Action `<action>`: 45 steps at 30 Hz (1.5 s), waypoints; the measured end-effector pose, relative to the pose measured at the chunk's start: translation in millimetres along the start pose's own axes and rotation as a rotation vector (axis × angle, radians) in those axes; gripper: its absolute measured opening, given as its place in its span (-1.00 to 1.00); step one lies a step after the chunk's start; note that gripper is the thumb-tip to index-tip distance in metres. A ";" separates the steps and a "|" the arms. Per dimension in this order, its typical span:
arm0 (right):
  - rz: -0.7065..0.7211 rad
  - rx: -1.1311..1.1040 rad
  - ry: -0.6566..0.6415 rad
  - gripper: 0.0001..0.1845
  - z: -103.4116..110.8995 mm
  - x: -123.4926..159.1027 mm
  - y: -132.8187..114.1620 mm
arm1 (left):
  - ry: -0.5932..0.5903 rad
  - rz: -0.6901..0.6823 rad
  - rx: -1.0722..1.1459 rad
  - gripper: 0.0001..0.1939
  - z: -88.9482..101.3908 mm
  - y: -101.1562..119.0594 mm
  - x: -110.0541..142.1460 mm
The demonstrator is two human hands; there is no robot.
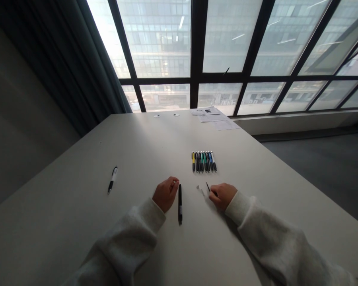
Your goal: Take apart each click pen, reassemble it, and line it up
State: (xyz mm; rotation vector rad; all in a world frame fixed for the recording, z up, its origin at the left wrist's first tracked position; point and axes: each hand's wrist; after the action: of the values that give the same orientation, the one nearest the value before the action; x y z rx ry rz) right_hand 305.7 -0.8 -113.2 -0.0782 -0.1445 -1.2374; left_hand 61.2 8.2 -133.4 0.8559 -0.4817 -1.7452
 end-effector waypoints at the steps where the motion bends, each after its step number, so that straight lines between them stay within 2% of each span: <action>1: -0.002 -0.002 0.002 -0.70 -0.1 -0.1 0.2 | -0.003 0.002 0.002 -0.74 0.0 0.4 0.0; 12: -0.002 -0.002 0.004 -0.71 -2.7 -1.4 -0.3 | -0.018 0.039 0.052 -0.80 -1.7 -1.3 0.6; 19: 0.004 -0.012 0.014 -0.73 -2.7 -1.4 0.2 | -0.013 0.005 -0.003 -0.84 -1.6 0.3 0.7; 23: -0.001 -0.043 0.027 -0.75 -4.7 -1.9 1.8 | -0.026 -0.014 -0.148 -0.68 -1.1 -1.6 2.1; 28: -0.044 -0.202 0.094 -0.73 -9.6 -3.1 4.1 | -0.166 0.008 -0.338 -0.51 0.3 3.8 7.4; 34: -0.093 -0.238 0.148 -0.76 -8.9 -2.8 3.5 | -0.273 0.058 -0.478 -0.40 2.3 13.4 10.5; 40: -0.123 -0.217 0.040 -0.83 -2.3 1.5 -2.6 | -0.322 0.095 -0.463 -0.47 4.1 18.2 9.1; 45: -0.213 -0.186 -0.020 -0.84 -2.8 1.6 -4.0 | -0.242 0.116 -0.364 -0.64 3.7 14.7 7.8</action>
State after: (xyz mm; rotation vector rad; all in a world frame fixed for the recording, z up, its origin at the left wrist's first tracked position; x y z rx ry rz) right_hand 302.6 -4.0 -115.8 -0.2413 -0.0554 -1.4606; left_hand 66.7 -4.4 -123.3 0.3559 -0.3475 -1.7653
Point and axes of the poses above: each hand's wrist, its own x-axis away from the middle knuckle, its own z-axis out of the back of the hand, y = z × x, and after that the axes turned 6 degrees about x, right-handed
